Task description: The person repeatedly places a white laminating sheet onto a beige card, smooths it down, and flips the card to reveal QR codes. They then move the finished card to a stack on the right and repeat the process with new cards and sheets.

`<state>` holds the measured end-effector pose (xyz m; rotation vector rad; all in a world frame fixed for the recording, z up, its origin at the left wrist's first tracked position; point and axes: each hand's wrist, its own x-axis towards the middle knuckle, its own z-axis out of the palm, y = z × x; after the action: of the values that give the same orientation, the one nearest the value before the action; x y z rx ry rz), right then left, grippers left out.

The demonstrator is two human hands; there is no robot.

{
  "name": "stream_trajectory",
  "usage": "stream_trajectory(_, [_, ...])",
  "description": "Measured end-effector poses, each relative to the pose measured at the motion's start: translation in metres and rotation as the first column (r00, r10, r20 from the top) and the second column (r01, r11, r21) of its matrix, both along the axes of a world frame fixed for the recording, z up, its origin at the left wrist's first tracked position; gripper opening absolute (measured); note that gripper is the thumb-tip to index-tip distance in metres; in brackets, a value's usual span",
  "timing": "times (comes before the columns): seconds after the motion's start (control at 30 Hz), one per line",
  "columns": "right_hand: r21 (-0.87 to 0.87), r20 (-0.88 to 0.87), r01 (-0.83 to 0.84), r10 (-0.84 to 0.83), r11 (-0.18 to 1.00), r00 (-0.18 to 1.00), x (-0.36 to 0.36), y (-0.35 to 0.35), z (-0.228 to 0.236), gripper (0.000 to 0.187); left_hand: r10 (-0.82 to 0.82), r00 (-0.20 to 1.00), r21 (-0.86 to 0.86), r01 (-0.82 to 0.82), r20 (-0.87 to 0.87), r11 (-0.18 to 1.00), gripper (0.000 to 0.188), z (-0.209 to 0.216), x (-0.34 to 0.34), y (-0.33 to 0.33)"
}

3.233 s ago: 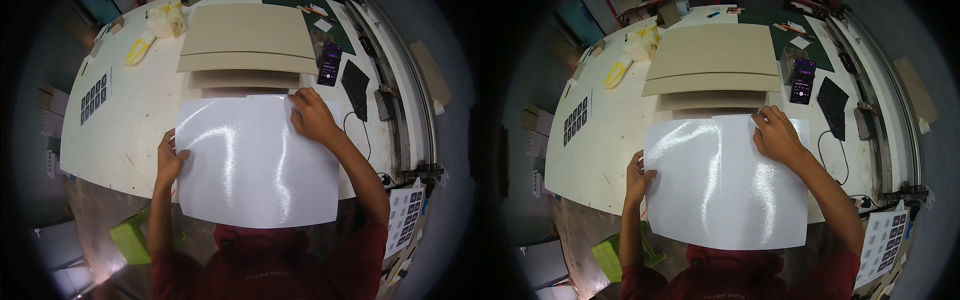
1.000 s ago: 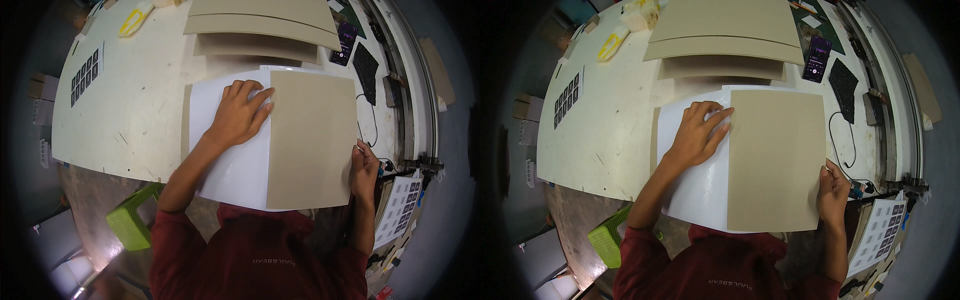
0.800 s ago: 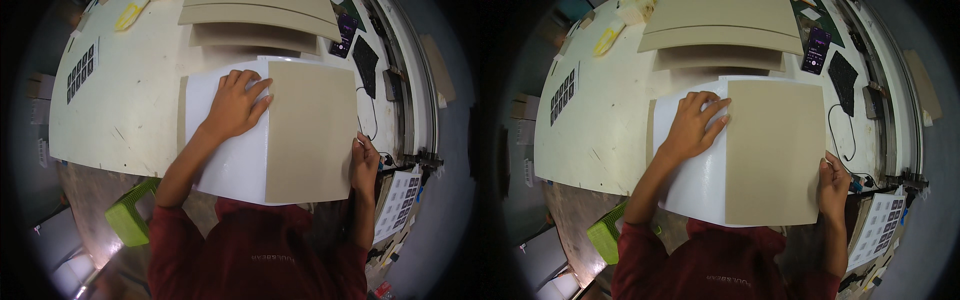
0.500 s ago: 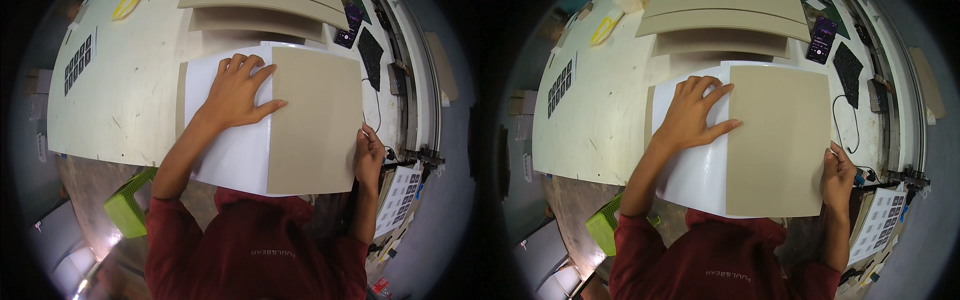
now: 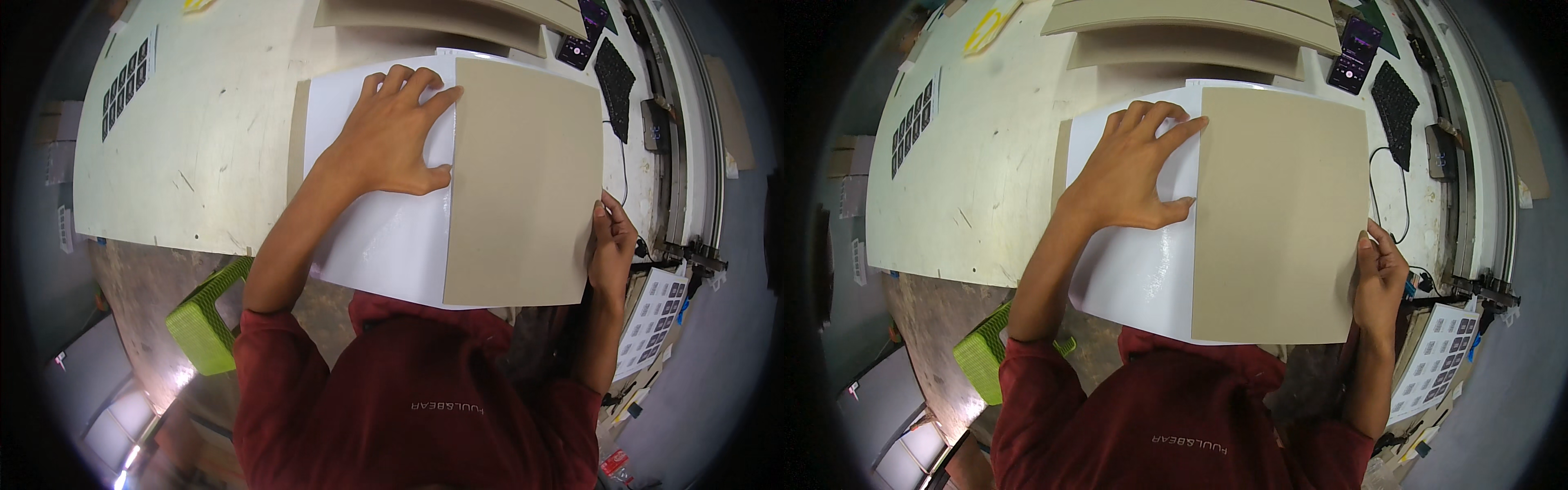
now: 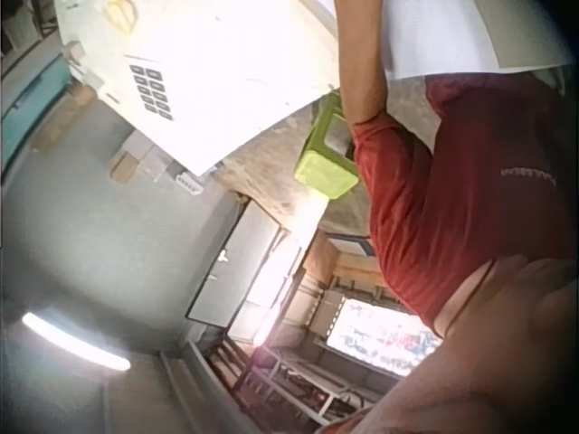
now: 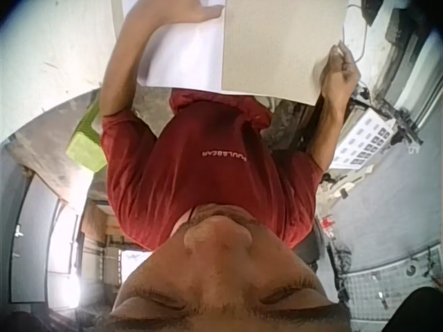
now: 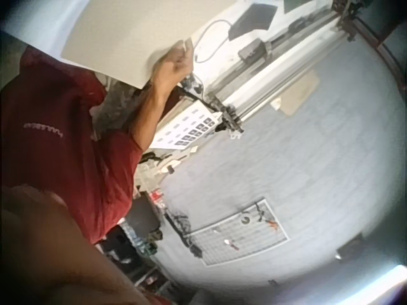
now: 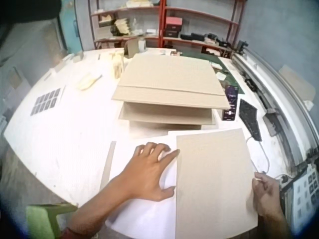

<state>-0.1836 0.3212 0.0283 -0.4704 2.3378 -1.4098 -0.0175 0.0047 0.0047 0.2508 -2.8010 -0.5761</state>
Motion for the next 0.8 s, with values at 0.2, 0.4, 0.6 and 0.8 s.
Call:
stream_trajectory(0.2, [-0.028, 0.007, 0.001, -0.001, 1.000, 1.000, -0.0037, 0.0042, -0.0046, 0.033, 0.012, 1.000, 0.000, -0.012, 0.010, 1.000, 0.086, -0.0027, 0.0002, 0.0007])
stream_trajectory(0.4, [-0.014, -0.001, -0.008, 0.008, 1.000, 1.000, -0.0068, 0.0049, -0.0034, 0.035, 0.020, 1.000, 0.007, -0.020, 0.006, 1.000, 0.085, 0.0002, -0.0001, 0.0025])
stream_trajectory(0.6, [0.000, -0.027, 0.003, -0.003, 1.000, 1.000, -0.0075, 0.0043, -0.0034, 0.036, 0.023, 1.000, 0.011, -0.024, 0.012, 1.000, 0.083, -0.0002, 0.0005, 0.0030])
stream_trajectory(0.8, [0.000, -0.009, 0.005, -0.005, 1.000, 1.000, -0.0084, 0.0059, -0.0070, 0.035, 0.020, 1.000, 0.000, -0.020, -0.006, 1.000, 0.086, -0.0007, 0.0014, 0.0069])
